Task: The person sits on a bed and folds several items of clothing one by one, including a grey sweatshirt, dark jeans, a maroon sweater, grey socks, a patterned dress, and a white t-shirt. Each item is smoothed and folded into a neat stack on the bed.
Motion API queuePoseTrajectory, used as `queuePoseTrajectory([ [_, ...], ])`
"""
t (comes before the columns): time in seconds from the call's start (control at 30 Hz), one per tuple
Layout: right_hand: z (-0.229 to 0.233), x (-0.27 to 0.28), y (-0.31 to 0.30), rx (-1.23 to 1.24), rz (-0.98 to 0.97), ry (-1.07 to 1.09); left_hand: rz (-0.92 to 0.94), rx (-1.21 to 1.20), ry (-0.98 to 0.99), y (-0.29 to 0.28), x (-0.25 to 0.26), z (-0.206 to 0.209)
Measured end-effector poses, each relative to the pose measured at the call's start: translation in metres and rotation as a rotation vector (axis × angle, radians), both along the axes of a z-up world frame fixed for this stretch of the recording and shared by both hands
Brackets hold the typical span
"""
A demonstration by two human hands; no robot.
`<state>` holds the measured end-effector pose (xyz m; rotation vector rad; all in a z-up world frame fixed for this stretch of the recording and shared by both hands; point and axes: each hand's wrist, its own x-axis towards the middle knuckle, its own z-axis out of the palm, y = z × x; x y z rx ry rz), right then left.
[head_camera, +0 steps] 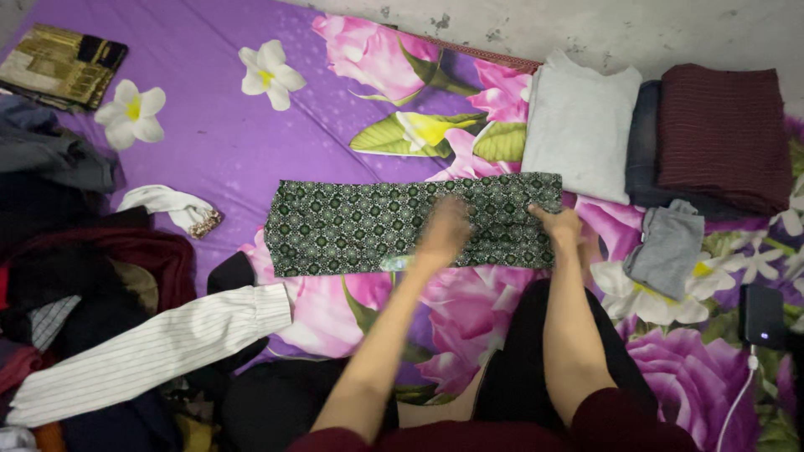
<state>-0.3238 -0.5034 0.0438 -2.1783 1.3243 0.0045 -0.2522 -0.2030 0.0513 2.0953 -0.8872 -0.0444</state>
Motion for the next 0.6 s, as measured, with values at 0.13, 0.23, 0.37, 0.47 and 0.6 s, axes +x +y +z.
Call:
queuePoseTrajectory([
  [0.13, 0.012, -0.006, 0.008, -0.181, 0.255, -0.130, -0.025, -0.203, 0.288, -0.058, -0.042, -0.019],
  [0.23, 0.039, -0.010, 0.048, -0.323, 0.373, -0.241, 0.040, -0.371, 0.516, -0.070, -0.026, -0.015],
  [0.37, 0.091, 0.016, 0.142, -0.314, 0.507, -0.156, 0.080, -0.665, 1.273, -0.049, 0.002, -0.003],
  [0.47, 0.129, 0.030, 0.222, -0.180, 0.680, -0.229, -0.133, -1.012, 1.506, 0.004, 0.008, -0.005],
  [0.6, 0.167, 0.028, 0.291, 0.037, 1.206, -0.696, 0.310, -1.115, 1.153, 0.112, 0.032, -0.012],
])
